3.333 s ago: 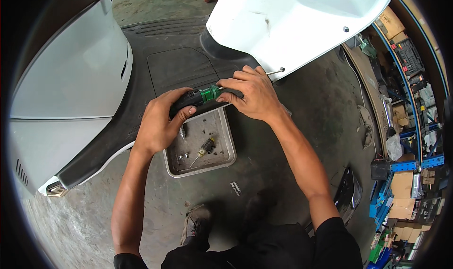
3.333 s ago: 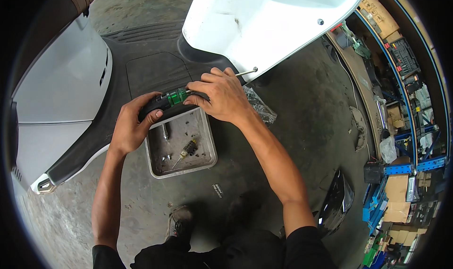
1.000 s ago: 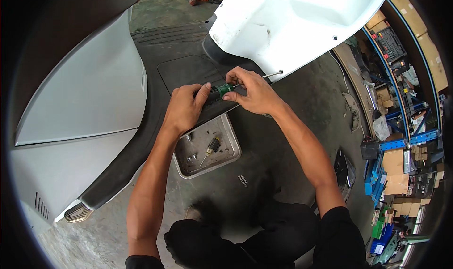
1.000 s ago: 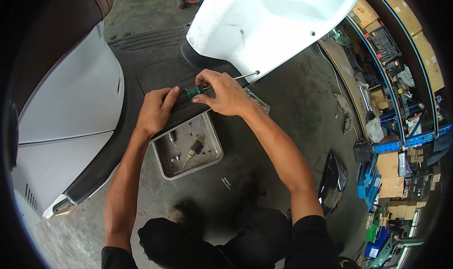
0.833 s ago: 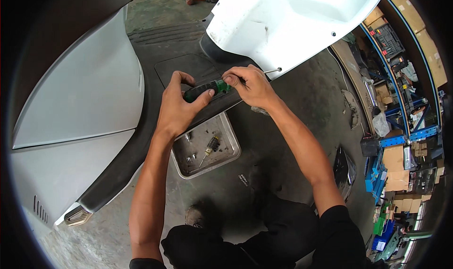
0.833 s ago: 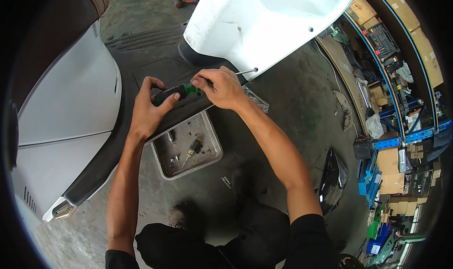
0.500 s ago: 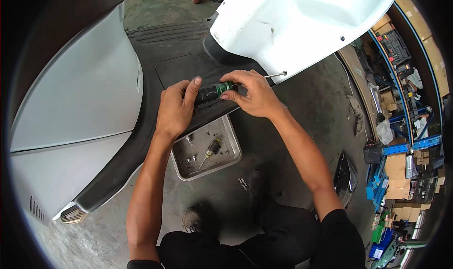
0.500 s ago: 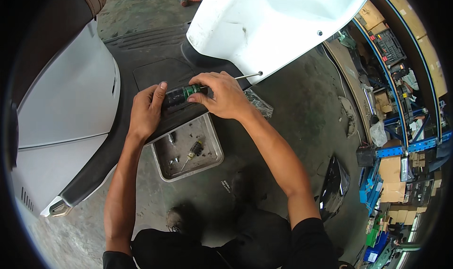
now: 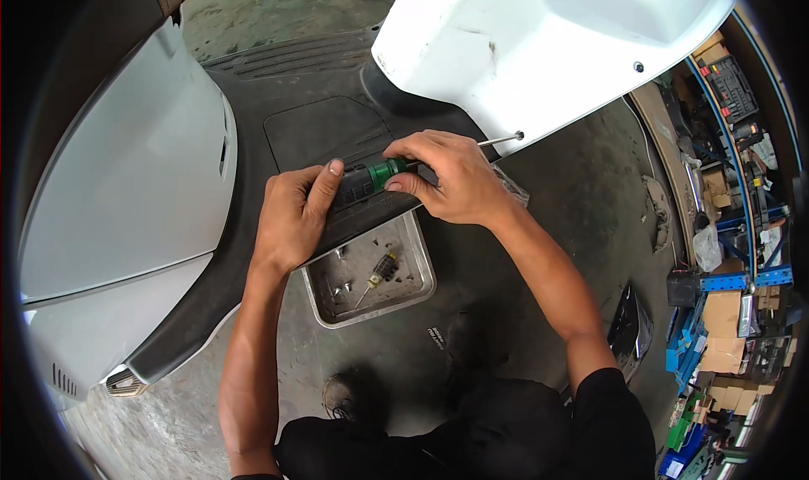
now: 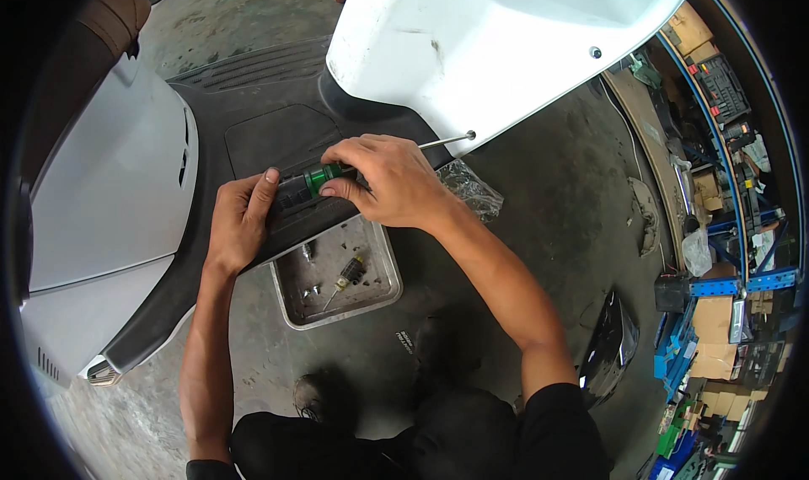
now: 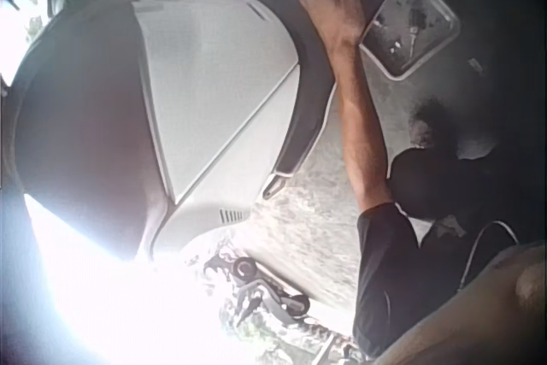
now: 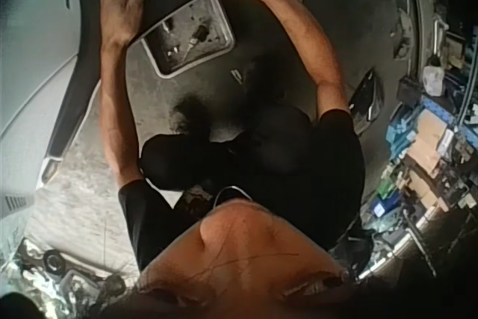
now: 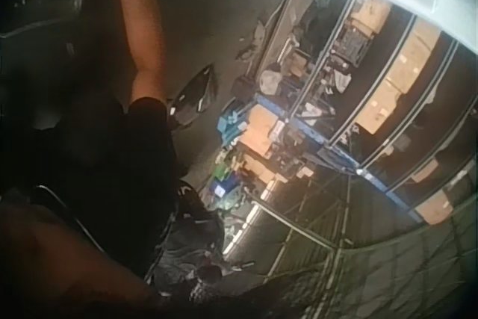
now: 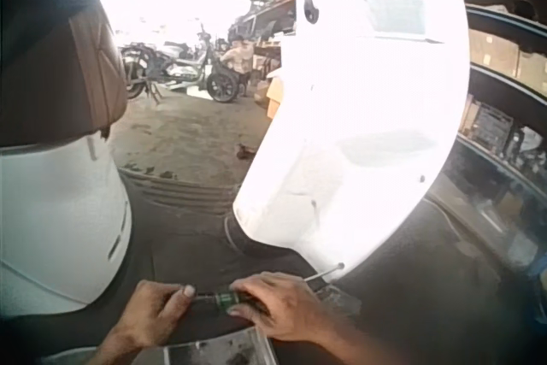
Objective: The person unscrews and removes panels from a scooter using a screwdriver, placing the screws into a metal tray.
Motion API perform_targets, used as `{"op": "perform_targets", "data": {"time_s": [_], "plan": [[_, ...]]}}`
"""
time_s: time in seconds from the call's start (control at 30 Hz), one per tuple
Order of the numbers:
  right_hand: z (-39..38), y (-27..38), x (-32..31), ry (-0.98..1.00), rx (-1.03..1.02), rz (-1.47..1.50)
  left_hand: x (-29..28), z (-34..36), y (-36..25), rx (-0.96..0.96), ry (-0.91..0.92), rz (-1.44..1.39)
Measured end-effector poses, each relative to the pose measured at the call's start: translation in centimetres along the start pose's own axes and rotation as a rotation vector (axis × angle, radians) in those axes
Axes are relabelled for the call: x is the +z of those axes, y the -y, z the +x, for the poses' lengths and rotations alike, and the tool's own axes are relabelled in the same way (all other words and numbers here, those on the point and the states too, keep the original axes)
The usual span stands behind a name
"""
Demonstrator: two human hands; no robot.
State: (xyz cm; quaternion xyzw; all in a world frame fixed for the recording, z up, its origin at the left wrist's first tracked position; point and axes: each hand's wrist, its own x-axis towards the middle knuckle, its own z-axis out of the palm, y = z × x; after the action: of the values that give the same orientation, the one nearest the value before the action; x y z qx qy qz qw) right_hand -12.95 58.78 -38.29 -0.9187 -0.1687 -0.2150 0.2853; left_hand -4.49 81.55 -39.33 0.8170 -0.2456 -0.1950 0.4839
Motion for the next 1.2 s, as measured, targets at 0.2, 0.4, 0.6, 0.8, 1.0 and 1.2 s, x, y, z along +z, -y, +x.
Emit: {"op": "perform_targets", "data": {"time_s": [0.2,0.4,0.6,0.8,1.0,1.2], "plan": [[0.7,-1.0,0.7,0.019,-0.009,-0.104,2.0,-0.5,-1.2,0.397,-0.302,-0.161],[0.3,-0.8,0.3,-0.02,-0.04,0.032,0.2,-0.2,-0.7,0.019,-0.041,-0.037],[-0.2,-1.7,0.6,0.063,-0.088,-0.143,1.9,-0.6,-1.0,0.418,-0.332,-0.115],[-0.5,-0.3,0.1,-0.029,-0.16,-0.096,0.8,-0.6,-0.8,-0.002,0.001,-0.145],[-0.3,-0.5,0.7,0.047,-0.028,-0.093,0.9,-1.3,-1.4,0.201,-0.074,-0.264],[-0.1,-0.1,-0.1,0.024,-0.02,-0.026,0.1,-0.5,-0.1,0.15,0.035,-0.019]]}}
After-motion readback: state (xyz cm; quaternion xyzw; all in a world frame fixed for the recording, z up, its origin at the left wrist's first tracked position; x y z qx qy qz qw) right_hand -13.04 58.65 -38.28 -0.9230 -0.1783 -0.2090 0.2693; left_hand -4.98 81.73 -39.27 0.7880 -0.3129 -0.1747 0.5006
